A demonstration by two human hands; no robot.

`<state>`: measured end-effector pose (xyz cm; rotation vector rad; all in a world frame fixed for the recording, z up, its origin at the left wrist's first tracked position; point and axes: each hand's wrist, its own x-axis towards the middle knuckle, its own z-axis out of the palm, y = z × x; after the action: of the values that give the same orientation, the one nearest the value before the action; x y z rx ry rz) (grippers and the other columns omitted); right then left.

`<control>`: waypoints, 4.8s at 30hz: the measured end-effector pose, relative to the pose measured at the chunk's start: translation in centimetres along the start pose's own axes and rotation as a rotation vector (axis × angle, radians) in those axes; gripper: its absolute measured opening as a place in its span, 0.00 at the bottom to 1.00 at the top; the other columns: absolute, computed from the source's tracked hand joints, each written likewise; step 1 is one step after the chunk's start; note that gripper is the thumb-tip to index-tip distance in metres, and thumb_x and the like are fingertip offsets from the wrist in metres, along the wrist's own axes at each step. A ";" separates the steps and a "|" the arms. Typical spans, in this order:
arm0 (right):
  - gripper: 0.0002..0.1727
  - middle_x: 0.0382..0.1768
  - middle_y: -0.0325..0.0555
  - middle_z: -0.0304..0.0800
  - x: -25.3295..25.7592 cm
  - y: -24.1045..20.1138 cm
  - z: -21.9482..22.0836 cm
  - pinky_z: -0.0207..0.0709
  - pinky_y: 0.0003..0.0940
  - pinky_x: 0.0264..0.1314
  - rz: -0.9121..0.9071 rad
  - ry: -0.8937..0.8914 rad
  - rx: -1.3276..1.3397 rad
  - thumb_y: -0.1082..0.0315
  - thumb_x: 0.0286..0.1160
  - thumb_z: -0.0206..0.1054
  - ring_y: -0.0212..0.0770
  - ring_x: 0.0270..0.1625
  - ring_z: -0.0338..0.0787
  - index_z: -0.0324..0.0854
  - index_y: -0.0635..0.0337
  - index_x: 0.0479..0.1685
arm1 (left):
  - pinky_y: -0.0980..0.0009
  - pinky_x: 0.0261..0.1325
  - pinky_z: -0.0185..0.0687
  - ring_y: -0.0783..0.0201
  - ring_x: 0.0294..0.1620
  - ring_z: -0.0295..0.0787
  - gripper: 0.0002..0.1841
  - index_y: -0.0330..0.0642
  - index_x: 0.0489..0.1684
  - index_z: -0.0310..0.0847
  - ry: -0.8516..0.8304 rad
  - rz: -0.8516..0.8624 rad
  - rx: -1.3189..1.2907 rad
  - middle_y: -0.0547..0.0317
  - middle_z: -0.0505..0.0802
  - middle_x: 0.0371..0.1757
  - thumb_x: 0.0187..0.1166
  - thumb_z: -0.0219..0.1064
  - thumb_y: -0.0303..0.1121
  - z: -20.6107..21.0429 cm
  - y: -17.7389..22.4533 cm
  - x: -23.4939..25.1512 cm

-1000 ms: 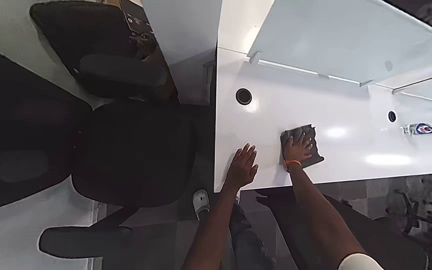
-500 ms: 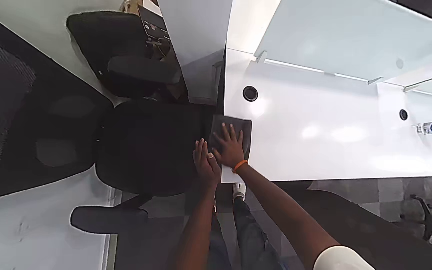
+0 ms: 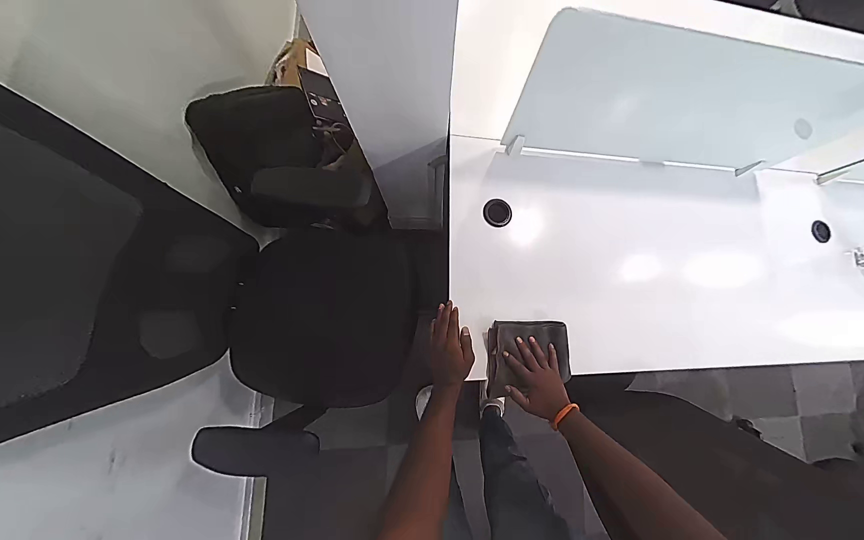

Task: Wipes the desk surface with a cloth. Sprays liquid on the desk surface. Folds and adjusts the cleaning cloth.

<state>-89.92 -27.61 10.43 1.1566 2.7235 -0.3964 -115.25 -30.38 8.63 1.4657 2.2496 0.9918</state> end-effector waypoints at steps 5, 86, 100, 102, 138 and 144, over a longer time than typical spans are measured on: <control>0.42 0.95 0.49 0.51 5.3 -3.9 -1.0 0.33 0.85 0.84 0.139 0.019 0.007 0.23 0.73 0.44 0.67 0.95 0.45 0.58 0.19 0.91 | 0.53 0.92 0.57 0.44 0.91 0.60 0.31 0.26 0.83 0.65 -0.030 -0.095 -0.098 0.35 0.68 0.88 0.87 0.44 0.39 1.4 -0.2 1.7; 0.24 0.52 0.45 0.96 34.2 2.3 -15.8 0.55 0.61 0.86 0.381 -0.045 0.244 0.58 0.86 0.56 0.47 0.58 0.93 0.75 0.48 0.80 | 0.51 0.70 0.81 0.45 0.70 0.86 0.31 0.40 0.91 0.58 -0.243 -0.561 0.267 0.40 0.86 0.72 0.89 0.44 0.43 4.3 3.1 16.7; 0.25 0.79 0.49 0.80 24.3 18.6 -14.2 0.42 0.78 0.85 0.600 0.309 0.073 0.55 0.85 0.55 0.57 0.85 0.72 0.79 0.49 0.78 | 0.50 0.66 0.85 0.45 0.65 0.90 0.31 0.37 0.90 0.58 -0.162 -0.495 0.350 0.40 0.88 0.70 0.88 0.44 0.43 4.6 2.7 16.4; 0.29 0.83 0.53 0.74 22.9 15.9 -13.6 0.45 0.78 0.85 0.503 0.352 0.087 0.48 0.84 0.54 0.60 0.88 0.66 0.78 0.50 0.79 | 0.50 0.67 0.84 0.44 0.66 0.89 0.32 0.37 0.90 0.57 -0.167 -0.499 0.345 0.39 0.87 0.71 0.88 0.43 0.43 4.6 2.7 16.4; 0.33 0.91 0.40 0.61 33.4 10.7 -10.3 0.40 0.69 0.91 0.235 0.259 0.168 0.58 0.74 0.52 0.51 0.95 0.53 0.74 0.42 0.84 | 0.53 0.63 0.86 0.47 0.63 0.91 0.31 0.37 0.89 0.60 -0.126 -0.464 0.395 0.42 0.90 0.65 0.90 0.41 0.43 4.7 2.4 16.2; 0.31 0.87 0.42 0.71 20.4 7.2 -6.2 0.46 0.75 0.87 0.176 0.212 0.176 0.56 0.71 0.53 0.57 0.91 0.62 0.79 0.39 0.79 | 0.51 0.69 0.83 0.45 0.69 0.88 0.31 0.36 0.90 0.58 -0.152 -0.490 0.361 0.39 0.87 0.70 0.90 0.42 0.43 4.6 2.6 16.2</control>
<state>-99.04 -6.99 10.03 1.5537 2.7758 -0.5253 -118.12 -13.56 9.19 0.9741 2.5754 0.3298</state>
